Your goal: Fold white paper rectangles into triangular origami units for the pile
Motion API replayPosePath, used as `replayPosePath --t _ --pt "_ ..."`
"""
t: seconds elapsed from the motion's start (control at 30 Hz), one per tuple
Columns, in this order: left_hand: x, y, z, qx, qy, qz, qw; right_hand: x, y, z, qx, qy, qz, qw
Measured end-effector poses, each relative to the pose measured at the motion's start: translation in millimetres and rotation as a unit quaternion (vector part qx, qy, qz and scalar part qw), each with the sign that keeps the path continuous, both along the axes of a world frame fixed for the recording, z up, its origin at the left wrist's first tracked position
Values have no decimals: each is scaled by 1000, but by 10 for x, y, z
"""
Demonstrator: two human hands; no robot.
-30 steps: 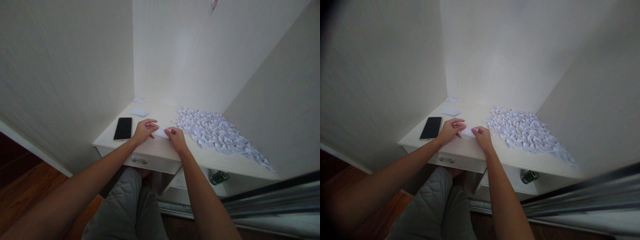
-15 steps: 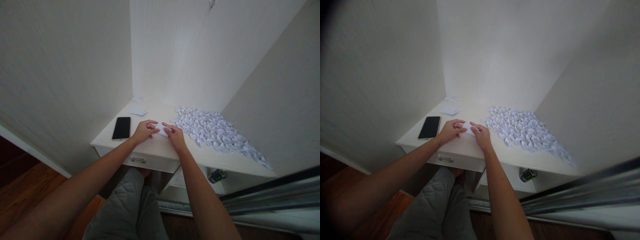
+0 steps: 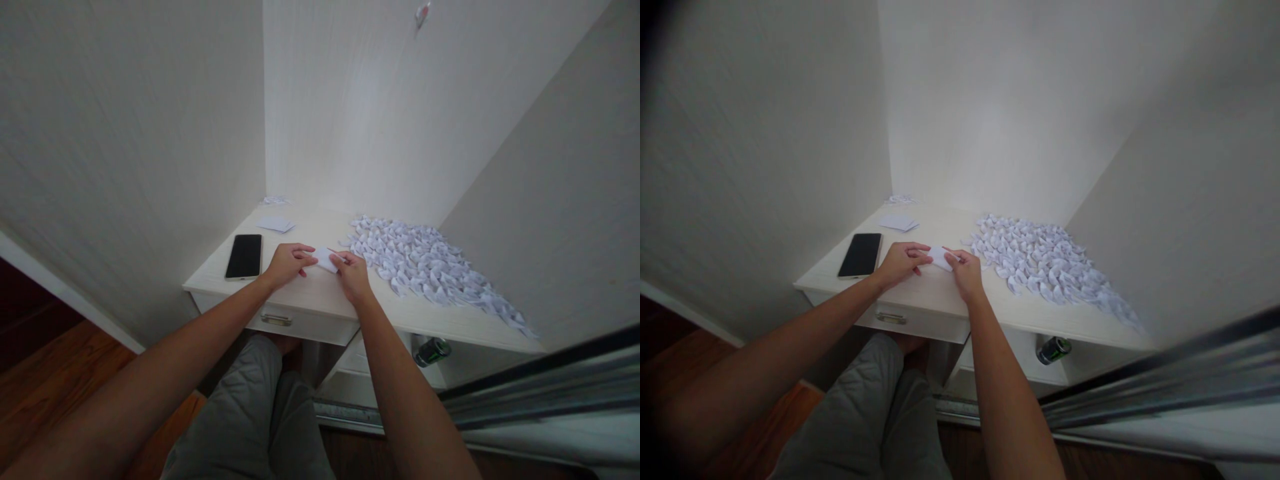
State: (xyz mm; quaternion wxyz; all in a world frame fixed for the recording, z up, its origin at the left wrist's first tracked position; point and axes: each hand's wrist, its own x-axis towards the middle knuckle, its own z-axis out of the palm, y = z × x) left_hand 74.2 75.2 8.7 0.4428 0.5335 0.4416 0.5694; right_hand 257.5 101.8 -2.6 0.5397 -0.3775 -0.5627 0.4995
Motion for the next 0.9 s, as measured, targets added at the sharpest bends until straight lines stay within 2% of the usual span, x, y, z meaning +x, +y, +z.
replayPosePath --t 0.17,0.37,0.53,0.7,0.9 --pt "-3 2 -3 12 3 -6 1000 4 5 -15 0 5 -6 1000" --pt "-19 6 -33 16 62 -15 998 9 16 -37 1 2 0 1000" --pt "3 13 -59 14 75 -27 997 11 6 -31 -1 3 1 1000" --pt "14 50 -56 53 102 -58 992 13 -25 -15 -2 7 20 1000" --pt "28 90 -104 50 100 -66 992 -11 -37 12 -5 40 48 998"
